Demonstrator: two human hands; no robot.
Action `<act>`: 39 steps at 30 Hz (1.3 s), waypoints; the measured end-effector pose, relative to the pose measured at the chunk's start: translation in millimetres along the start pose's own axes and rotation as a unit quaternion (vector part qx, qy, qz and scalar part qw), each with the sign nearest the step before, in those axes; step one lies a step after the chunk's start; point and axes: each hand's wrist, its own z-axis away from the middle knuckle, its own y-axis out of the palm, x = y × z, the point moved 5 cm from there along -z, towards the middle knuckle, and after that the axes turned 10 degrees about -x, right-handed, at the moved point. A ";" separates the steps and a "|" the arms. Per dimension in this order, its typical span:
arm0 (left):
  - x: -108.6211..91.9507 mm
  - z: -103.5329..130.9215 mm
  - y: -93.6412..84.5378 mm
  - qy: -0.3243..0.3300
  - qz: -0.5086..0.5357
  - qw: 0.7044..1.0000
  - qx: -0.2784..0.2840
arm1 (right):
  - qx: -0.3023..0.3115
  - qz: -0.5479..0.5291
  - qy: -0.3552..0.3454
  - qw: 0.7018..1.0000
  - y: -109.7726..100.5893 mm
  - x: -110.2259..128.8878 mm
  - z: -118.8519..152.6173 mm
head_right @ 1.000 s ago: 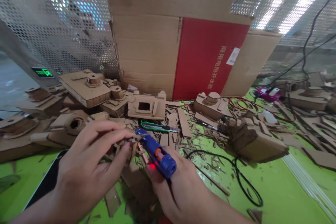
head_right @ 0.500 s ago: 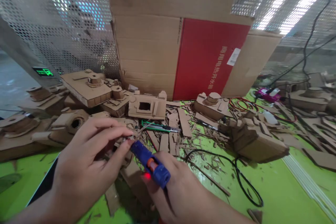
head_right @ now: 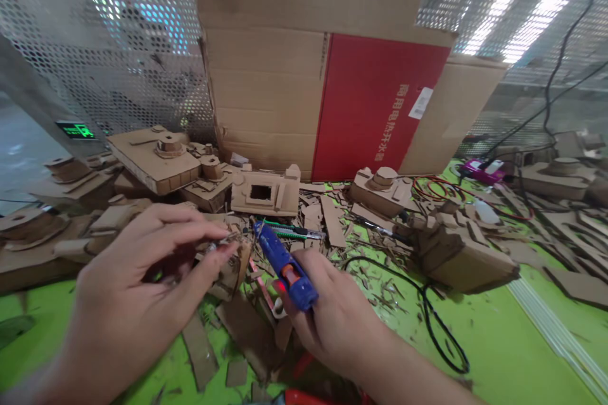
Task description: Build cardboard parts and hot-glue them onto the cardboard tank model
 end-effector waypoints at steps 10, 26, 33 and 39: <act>15.2 9.4 15.2 -0.049 0.014 0.998 0.045 | 0.008 0.026 -0.071 0.997 -1.9 9.2 0.3; 2.9 14.2 14.8 -0.041 0.078 0.995 0.054 | 0.003 0.073 -0.088 0.993 -1.1 2.0 -4.9; 8.4 10.7 14.7 -0.024 0.034 0.999 0.035 | 0.007 0.060 -0.094 0.994 0.9 10.1 -0.7; 18.3 1.5 7.2 -0.064 0.004 0.998 -0.001 | 0.020 0.065 -0.090 0.994 2.2 11.1 -2.5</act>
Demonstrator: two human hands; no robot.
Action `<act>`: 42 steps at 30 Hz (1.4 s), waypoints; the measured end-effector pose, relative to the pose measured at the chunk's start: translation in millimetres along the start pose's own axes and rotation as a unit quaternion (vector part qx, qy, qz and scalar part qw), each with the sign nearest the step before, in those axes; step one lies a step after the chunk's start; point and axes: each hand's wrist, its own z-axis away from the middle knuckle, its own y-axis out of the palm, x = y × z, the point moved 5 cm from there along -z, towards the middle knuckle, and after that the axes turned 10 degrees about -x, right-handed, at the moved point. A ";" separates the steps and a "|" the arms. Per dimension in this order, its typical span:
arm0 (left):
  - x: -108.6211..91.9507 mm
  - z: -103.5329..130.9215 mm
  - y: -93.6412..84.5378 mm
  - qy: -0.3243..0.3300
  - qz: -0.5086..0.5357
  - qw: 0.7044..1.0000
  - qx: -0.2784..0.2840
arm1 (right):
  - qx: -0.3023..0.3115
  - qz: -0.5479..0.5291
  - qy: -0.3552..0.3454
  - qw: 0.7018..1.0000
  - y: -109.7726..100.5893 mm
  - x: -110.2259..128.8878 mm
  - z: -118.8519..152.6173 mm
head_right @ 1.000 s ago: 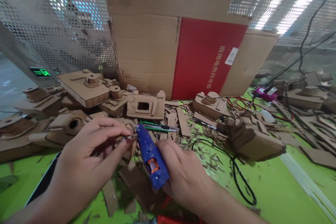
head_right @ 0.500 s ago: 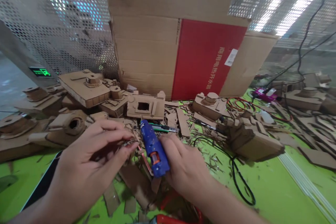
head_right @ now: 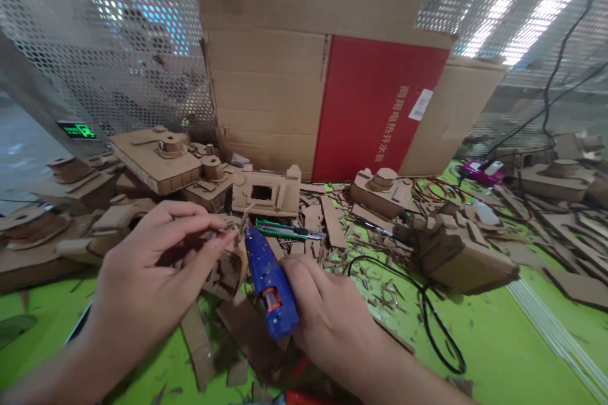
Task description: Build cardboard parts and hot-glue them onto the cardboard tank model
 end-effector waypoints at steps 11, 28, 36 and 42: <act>-7.9 4.0 -1.9 -0.043 0.043 0.998 0.027 | -0.034 0.019 0.033 0.999 -0.4 -11.8 1.3; -47.7 -3.5 140.3 -0.003 -0.060 0.934 0.352 | -0.291 0.030 0.235 0.927 -53.7 -89.8 -2.0; -53.1 3.9 143.8 0.030 -0.025 0.925 0.378 | -0.294 0.022 0.236 0.926 -56.1 -93.7 0.9; -53.2 -1.4 69.1 -0.002 0.053 0.960 0.273 | -0.244 -0.030 0.229 0.942 -39.5 -92.3 3.3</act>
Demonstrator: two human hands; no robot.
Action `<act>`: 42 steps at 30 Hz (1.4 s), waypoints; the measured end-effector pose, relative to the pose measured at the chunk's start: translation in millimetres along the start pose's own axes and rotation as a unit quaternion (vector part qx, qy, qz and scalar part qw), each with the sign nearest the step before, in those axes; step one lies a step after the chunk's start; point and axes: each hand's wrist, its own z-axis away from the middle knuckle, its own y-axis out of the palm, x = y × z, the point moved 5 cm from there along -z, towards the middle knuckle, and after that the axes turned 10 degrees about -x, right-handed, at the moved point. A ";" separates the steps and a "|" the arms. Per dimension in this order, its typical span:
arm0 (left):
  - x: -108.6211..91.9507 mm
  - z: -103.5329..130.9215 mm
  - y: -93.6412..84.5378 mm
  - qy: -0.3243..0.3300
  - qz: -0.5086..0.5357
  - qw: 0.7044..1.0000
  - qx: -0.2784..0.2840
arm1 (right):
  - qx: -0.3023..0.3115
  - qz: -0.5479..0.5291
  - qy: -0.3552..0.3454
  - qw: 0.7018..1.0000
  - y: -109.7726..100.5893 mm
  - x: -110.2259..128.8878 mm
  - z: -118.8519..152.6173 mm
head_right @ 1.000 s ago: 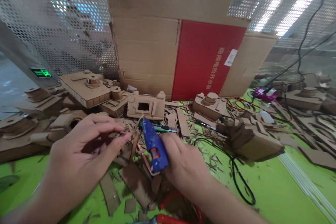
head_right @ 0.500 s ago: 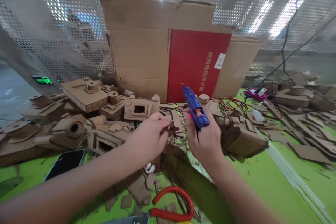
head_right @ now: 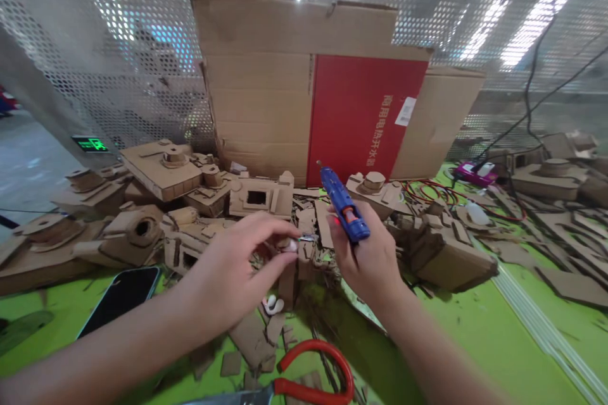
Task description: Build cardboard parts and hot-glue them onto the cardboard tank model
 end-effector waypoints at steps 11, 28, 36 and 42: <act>66.5 57.4 -73.0 -0.266 0.221 0.927 -0.143 | 0.206 -0.137 0.013 0.969 23.3 19.2 33.8; 84.5 58.8 -51.4 -0.356 0.356 0.849 -0.159 | 0.301 -0.275 0.020 0.913 16.2 60.2 32.9; 87.6 62.7 -52.8 -0.357 0.344 0.855 -0.150 | 0.296 -0.229 -0.051 0.926 12.7 71.7 26.0; 94.7 62.3 -51.1 -0.331 0.329 0.877 -0.115 | 0.296 -0.223 -0.037 0.928 13.2 68.5 28.8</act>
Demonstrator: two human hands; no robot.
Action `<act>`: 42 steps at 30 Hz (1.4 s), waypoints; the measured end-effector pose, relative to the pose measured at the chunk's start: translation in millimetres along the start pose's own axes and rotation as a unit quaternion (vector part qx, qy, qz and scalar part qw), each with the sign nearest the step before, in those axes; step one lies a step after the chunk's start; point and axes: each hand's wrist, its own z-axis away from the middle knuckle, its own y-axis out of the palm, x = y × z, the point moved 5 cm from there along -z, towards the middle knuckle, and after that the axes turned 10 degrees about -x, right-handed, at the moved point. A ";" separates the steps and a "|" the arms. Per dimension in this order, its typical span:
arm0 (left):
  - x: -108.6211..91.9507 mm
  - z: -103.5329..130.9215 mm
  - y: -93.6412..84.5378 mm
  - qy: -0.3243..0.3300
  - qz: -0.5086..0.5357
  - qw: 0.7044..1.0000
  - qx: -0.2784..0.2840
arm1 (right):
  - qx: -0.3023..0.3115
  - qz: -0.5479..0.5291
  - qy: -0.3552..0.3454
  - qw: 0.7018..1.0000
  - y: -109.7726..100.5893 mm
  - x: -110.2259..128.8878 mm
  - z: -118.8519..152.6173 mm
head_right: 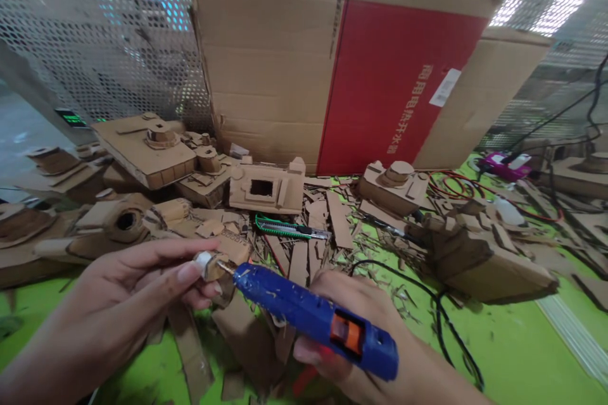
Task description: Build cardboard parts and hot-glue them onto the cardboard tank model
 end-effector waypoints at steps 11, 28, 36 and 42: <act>-4.3 4.0 1.1 -0.012 0.027 0.999 -0.025 | -0.003 0.021 -0.023 1.000 -3.7 2.6 -3.0; 1.0 1.5 0.4 -0.031 0.018 0.999 -0.019 | -0.006 0.000 -0.026 1.000 1.3 -1.5 3.8; 3.5 -0.2 -0.9 -0.038 0.012 0.999 -0.008 | -0.008 0.027 -0.034 0.999 -3.2 1.0 -1.1; 0.6 1.5 -0.5 -0.035 0.015 0.999 -0.014 | 0.022 0.015 -0.049 0.998 1.4 -2.4 7.0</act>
